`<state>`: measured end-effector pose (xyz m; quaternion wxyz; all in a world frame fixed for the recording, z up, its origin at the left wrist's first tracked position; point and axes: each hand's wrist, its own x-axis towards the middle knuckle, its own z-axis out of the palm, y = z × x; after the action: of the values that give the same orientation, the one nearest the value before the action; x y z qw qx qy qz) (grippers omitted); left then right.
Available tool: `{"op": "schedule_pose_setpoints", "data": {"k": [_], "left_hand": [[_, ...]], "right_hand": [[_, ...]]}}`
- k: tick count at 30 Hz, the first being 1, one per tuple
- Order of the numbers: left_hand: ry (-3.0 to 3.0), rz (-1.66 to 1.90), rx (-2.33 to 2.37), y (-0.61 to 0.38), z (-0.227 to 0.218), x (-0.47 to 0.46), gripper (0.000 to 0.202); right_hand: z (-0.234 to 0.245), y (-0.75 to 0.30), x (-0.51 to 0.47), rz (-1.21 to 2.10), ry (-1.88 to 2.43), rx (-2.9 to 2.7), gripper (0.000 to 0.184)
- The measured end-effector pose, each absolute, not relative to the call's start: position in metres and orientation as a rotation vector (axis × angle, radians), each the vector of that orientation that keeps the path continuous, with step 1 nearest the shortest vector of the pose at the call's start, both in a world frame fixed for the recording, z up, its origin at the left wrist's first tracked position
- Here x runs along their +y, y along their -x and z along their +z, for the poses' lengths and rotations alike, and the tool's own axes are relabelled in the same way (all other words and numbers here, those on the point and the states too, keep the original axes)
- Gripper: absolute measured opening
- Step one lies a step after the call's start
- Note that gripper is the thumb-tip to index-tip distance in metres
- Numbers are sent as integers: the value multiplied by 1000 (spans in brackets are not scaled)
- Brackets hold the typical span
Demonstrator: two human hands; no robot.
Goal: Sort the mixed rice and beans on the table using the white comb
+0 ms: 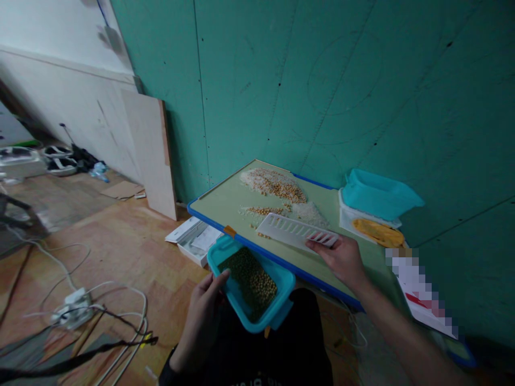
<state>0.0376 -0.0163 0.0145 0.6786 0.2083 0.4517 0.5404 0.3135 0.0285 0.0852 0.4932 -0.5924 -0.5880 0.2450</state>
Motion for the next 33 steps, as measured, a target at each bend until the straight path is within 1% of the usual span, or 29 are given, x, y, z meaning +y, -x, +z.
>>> {"op": "schedule_pose_setpoints", "data": {"k": [3,6,11,17,21,25,30,33], "left_hand": [[-461,1224,1015,-36,16,-14,19],[-455,1240,1008,-34,15,-13,21],[-430,1237,1014,-33,9,-11,23],[-453,1229,1005,-31,11,-11,20],[-443,1266,1020,-28,15,-9,22],[-449,1296,1089,-24,15,-5,26],[-461,1297,1118,-23,14,-3,25],[-439,1281,1129,-26,13,-6,24]], "right_hand": [[85,-302,9,546,1457,-1436,18],[83,-293,-7,529,1465,-1464,15],[86,-286,-3,574,1435,-1480,15],[88,-282,30,473,1425,-1410,21],[82,-281,44,498,1398,-1439,22],[78,-278,37,565,1387,-1482,20],[83,-269,16,632,1360,-1500,16],[93,-277,18,582,1365,-1477,18]]}}
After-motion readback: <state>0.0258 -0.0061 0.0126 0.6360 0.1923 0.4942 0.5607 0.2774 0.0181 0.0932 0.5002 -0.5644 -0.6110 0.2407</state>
